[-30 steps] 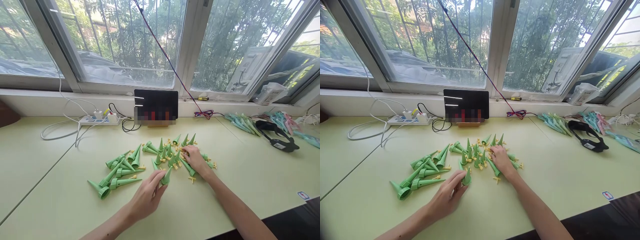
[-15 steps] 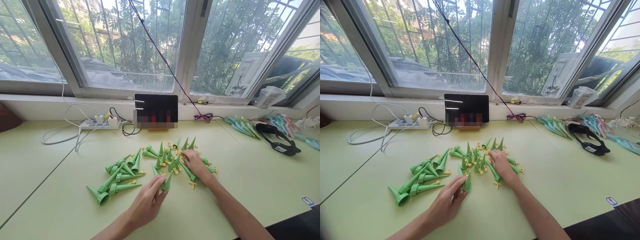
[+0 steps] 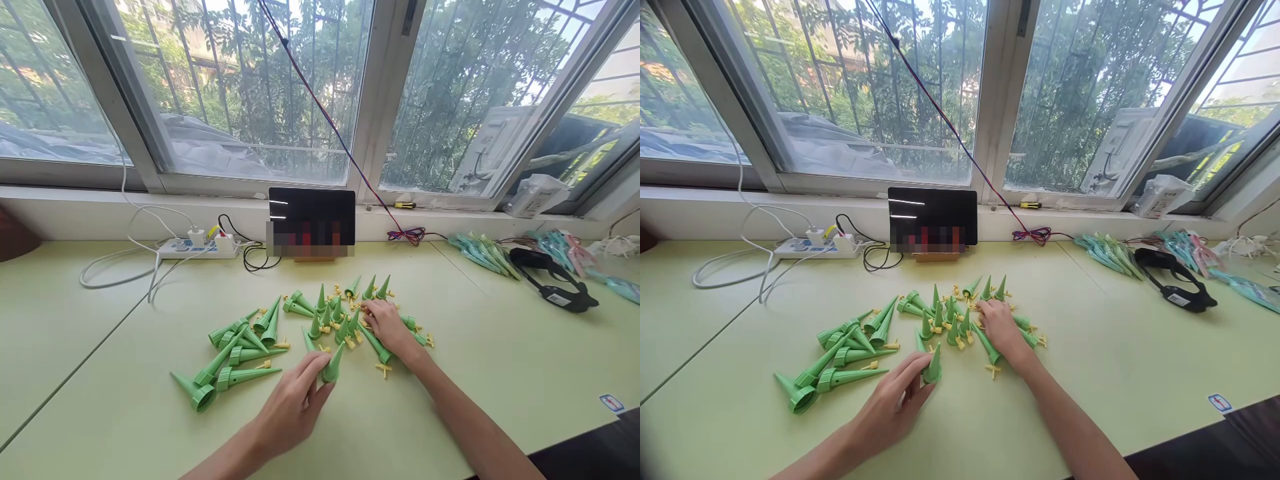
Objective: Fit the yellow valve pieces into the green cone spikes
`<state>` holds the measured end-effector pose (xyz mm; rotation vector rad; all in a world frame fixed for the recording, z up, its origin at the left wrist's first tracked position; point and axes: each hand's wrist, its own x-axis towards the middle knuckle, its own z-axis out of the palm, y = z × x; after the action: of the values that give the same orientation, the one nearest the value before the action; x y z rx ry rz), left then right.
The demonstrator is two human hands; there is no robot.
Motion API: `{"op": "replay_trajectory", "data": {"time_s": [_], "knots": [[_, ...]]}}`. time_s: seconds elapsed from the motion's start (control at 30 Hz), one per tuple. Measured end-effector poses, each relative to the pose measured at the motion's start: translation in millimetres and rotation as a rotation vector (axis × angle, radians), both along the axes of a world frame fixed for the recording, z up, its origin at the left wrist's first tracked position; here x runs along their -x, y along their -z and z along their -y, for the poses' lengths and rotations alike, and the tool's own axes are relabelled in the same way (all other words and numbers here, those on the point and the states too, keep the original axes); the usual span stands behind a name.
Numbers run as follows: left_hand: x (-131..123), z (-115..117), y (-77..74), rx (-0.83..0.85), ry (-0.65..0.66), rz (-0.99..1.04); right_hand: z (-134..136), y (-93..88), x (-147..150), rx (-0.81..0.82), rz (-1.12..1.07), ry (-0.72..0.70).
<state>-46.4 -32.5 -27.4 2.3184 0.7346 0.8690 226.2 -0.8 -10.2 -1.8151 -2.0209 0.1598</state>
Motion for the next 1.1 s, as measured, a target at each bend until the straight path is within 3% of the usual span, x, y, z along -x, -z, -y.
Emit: {"op": "replay_trajectory", "data": {"time_s": [0.23,0.47,0.63,0.77,0.93,1.1], "knots": [[0,0,1.9,0.013,0.005,0.017,0,5.4,-1,-0.085,-0.008,0.0],[-4,-3,-1.3,0.087,-0.083,0.15,3,0.1,0,-0.302,-0.151,-0.047],[-5,-3,-5.1,0.275,-0.186,0.222,10,-12.7,10,-0.576,-0.274,-0.087],[-6,-2,-9.3,0.467,-0.19,0.251,25,-12.3,31,-0.801,-0.291,-0.122],[-8,-2,-15.9,0.681,-0.157,0.343,48,2.6,61,-0.74,-0.365,-0.344],[-9,-3,-18.9,0.711,-0.128,0.368,55,11.2,73,-0.648,-0.405,-0.491]]}}
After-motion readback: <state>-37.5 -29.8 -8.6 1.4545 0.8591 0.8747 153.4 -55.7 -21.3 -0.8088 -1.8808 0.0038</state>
